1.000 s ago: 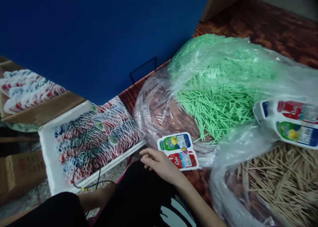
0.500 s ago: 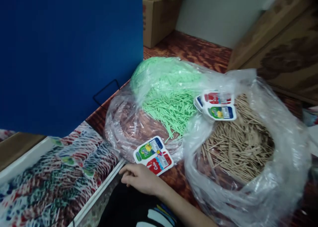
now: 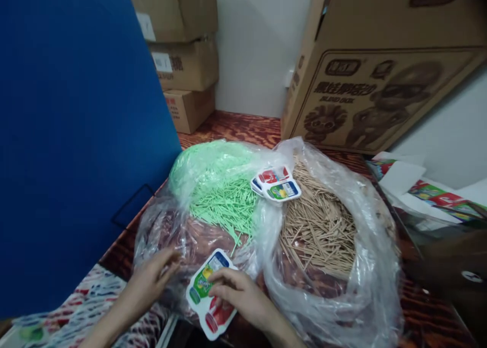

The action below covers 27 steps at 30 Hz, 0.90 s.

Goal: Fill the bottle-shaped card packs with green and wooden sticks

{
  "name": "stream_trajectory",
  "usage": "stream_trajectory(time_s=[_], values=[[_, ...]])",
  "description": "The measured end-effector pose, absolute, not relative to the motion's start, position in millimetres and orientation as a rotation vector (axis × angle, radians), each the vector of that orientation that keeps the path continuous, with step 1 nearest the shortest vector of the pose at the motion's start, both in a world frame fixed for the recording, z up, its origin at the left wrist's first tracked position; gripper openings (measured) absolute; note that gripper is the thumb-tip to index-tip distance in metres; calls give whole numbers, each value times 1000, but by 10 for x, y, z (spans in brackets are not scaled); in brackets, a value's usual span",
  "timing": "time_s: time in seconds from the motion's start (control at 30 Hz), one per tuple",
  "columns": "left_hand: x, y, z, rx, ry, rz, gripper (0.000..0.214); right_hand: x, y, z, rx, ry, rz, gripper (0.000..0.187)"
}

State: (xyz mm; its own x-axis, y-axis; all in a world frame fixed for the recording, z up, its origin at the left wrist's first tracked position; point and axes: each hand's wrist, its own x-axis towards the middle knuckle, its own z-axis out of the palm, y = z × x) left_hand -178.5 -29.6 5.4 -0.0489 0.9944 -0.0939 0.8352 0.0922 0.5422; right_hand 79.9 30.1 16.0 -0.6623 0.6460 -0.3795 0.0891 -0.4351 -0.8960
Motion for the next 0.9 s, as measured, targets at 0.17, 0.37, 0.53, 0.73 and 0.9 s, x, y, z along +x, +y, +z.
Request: stream_trajectory(time_s=[0.17, 0.37, 0.53, 0.73, 0.9], values=[[-1146, 919, 600, 1895, 1716, 742, 27, 1238, 735, 386, -1145, -1543, 1676, 24], [-345, 1870, 455, 1868, 1788, 718, 37, 1956, 1724, 330, -1490, -1356, 776, 23], [-43, 2516, 482, 1803, 1866, 684, 48, 2097, 2389, 183, -1748, -1233, 693, 21], [5, 2717, 468, 1662, 1816, 710, 51, 1901, 2530, 169, -1816, -1187, 611, 27], [38, 2621, 503, 1483, 1609, 770, 50, 1797, 2434, 196, -1856, -1161, 605, 19]])
